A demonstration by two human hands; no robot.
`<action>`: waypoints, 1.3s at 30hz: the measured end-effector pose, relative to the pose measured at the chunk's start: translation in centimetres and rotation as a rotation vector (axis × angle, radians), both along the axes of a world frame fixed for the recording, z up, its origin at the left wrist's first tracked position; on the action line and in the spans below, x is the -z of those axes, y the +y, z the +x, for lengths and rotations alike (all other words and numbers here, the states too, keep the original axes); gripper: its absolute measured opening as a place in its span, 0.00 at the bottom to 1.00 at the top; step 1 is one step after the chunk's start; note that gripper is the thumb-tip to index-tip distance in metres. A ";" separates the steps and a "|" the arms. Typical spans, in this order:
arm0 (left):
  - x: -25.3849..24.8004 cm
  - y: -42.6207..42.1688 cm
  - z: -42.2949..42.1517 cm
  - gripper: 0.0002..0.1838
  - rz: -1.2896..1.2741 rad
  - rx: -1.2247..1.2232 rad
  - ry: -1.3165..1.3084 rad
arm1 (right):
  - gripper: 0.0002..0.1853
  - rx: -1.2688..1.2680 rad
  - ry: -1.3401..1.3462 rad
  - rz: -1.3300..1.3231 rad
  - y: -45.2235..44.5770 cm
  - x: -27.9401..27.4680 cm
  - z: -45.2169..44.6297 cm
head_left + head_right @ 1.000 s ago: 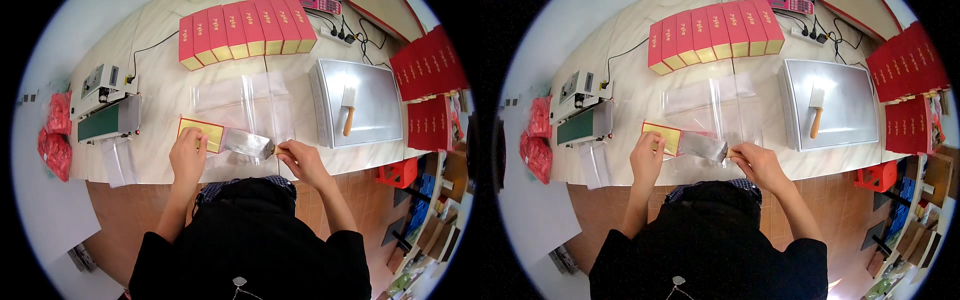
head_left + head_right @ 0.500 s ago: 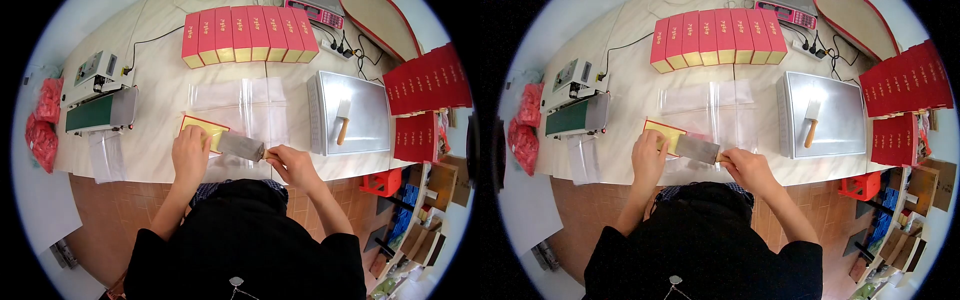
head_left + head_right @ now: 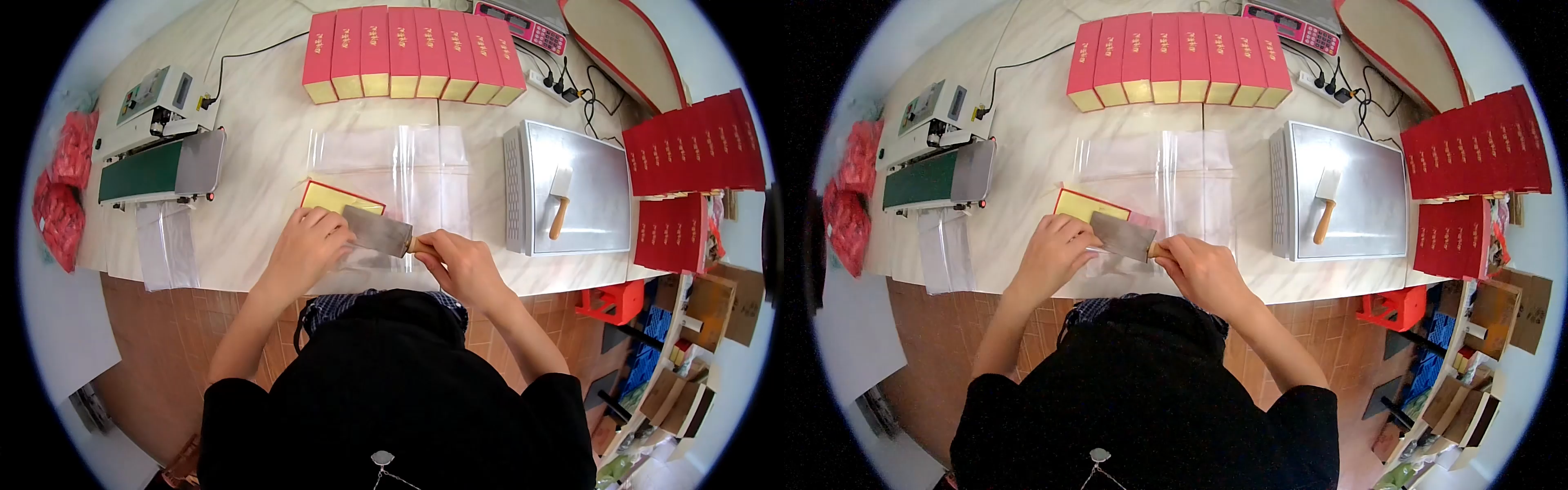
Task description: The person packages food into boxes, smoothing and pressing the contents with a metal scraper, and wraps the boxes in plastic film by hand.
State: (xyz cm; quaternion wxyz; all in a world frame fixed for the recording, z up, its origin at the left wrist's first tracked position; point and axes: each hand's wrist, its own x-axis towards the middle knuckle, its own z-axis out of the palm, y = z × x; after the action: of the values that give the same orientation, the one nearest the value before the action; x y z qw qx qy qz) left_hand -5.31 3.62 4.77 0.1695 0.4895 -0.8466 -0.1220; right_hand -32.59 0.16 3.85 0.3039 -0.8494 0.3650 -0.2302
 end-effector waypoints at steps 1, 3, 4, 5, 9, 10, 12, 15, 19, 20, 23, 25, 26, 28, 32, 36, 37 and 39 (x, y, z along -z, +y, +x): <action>0.0 -0.2 0.4 0.10 0.000 -0.004 0.003 | 0.07 -0.005 -0.002 0.002 -0.1 -0.1 0.1; -0.3 -0.7 1.1 0.08 0.036 0.032 -0.013 | 0.08 -0.012 -0.003 0.004 -0.2 -0.1 0.2; -0.4 -1.0 1.4 0.08 0.036 0.029 -0.012 | 0.08 -0.012 -0.001 -0.007 -0.2 0.0 0.2; -0.5 -1.4 1.6 0.07 0.040 0.046 0.007 | 0.08 -0.012 0.001 -0.018 -0.2 0.0 0.2; -0.7 -2.4 2.1 0.07 0.047 0.070 0.083 | 0.07 -0.003 -0.017 -0.038 -0.3 0.2 0.4; -0.6 -2.5 2.1 0.07 0.046 0.069 0.083 | 0.07 -0.002 -0.025 -0.048 -0.4 0.3 0.4; -0.1 -2.8 2.0 0.08 0.026 0.072 0.087 | 0.07 -0.002 -0.032 -0.061 -0.6 0.4 0.4; 0.6 -3.2 1.9 0.09 -0.008 0.054 0.099 | 0.08 -0.037 -0.015 -0.067 -0.9 0.6 0.2; 1.1 -3.2 1.7 0.09 -0.031 0.030 0.089 | 0.09 -0.078 0.034 -0.135 -0.9 0.8 0.1; 1.1 -3.2 1.6 0.09 -0.030 0.019 0.093 | 0.09 -0.083 0.048 -0.153 -0.9 0.8 0.1; 0.8 -3.2 1.5 0.10 -0.034 -0.009 0.100 | 0.09 -0.068 0.025 -0.157 -0.7 0.6 0.1; 0.7 -3.1 1.5 0.10 -0.038 -0.026 0.101 | 0.09 -0.052 0.006 -0.144 -0.4 0.4 0.1; 0.6 -3.0 1.6 0.10 -0.043 -0.026 0.097 | 0.09 -0.029 -0.011 -0.129 -0.3 0.4 0.0; 0.7 -3.0 1.6 0.10 -0.048 -0.030 0.093 | 0.09 -0.019 -0.006 -0.116 -0.1 0.3 -0.5; 0.6 -3.0 1.7 0.09 -0.028 -0.028 0.074 | 0.10 0.020 -0.002 -0.090 0.1 -0.2 -1.9; 0.9 -3.2 1.7 0.07 -0.048 -0.014 0.056 | 0.11 0.043 0.031 -0.044 0.5 -0.4 -4.0; 1.0 -3.2 1.7 0.07 -0.047 -0.014 0.057 | 0.11 0.044 0.031 -0.043 0.6 -0.4 -4.4; 1.2 -3.3 1.6 0.06 -0.078 -0.009 0.027 | 0.11 0.087 -0.022 0.030 0.9 -0.3 -4.9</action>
State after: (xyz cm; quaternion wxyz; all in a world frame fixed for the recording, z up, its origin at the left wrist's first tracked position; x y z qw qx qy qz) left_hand -3.66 0.36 3.57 0.2007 0.4847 -0.8461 -0.0946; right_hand -37.45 1.02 4.13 0.3104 -0.8254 0.4017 -0.2469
